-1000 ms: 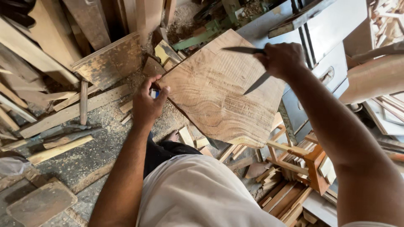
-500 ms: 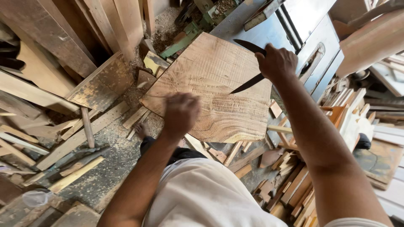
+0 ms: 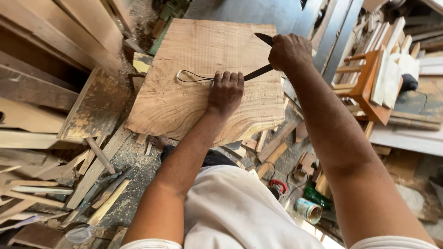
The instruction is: The person scrapes a large wooden board with a metal scraper, removing surface material. They hold the board steady with one hand while using the scraper with the other, repeatedly working along the surface.
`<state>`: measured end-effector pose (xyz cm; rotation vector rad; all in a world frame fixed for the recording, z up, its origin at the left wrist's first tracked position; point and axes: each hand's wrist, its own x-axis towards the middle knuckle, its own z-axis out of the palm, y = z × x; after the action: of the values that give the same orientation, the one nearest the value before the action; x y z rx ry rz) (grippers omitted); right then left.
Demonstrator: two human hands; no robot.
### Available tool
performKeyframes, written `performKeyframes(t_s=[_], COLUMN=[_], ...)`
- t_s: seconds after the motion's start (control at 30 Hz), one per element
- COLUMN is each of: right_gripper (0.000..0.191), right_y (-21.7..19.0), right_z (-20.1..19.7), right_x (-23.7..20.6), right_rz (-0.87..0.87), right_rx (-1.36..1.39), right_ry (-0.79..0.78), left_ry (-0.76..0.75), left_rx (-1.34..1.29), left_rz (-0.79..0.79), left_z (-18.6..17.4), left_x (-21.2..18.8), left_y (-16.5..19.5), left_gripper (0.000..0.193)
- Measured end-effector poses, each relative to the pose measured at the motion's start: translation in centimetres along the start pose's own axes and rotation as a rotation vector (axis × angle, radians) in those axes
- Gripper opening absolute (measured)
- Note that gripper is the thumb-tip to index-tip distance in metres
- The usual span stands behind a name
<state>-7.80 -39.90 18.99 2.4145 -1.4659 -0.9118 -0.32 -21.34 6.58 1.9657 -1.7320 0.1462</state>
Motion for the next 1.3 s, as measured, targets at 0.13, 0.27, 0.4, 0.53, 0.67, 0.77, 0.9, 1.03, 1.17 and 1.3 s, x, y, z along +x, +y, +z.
performKeyframes(t_s=[0.13,0.27,0.4,0.53,0.67,0.77,0.9,1.03,1.17,1.3], right_gripper=[0.023,0.048,0.071,0.05,0.016,0.018,0.027,0.04,0.036,0.033], right_y=[1.3,2.3,6.4,9.7,10.1,10.0,7.3,3.9,2.6,0.1], right_z=[1.1,-0.4,-0.5,5.0,10.3,11.5,11.1,9.2,5.8,4.0], right_x=[-2.2,-4.6,-7.7,-8.5,-6.4,-7.6,-13.4,-17.3,-18.2,-19.5], right_rz=[0.114,0.094,-0.366,-0.601,-0.693,-0.655,-0.512,-0.355,-0.173,-0.089], right_rx=[0.002,0.094,0.263,0.09,0.295,0.137,0.069,0.193,0.396,0.73], right_ry=[-0.259,-0.386,-0.129,0.441,0.554,0.45,0.174,-0.157,-0.227,-0.286], left_ry=[-0.109,-0.014,-0.035,-0.146,-0.05,0.002,-0.017,0.019,-0.044,-0.155], left_rx=[-0.039,-0.039,-0.064,-0.045,0.002,0.002,-0.07,-0.069,-0.096,-0.102], left_rz=[0.092,0.149,0.116,0.133,0.2,0.22,0.275,0.398,0.418,0.407], left_z=[0.0,-0.3,-0.6,-0.2,0.6,1.0,1.0,0.4,-0.2,-0.5], left_x=[-0.2,0.0,0.2,0.2,0.0,-0.4,-0.8,0.0,1.1,1.6], left_y=[-0.6,-1.1,-1.0,-1.1,-1.0,-1.3,-2.8,-4.7,-5.2,-5.2], left_gripper=[0.017,0.015,0.013,0.015,0.012,0.013,0.017,0.019,0.016,0.024])
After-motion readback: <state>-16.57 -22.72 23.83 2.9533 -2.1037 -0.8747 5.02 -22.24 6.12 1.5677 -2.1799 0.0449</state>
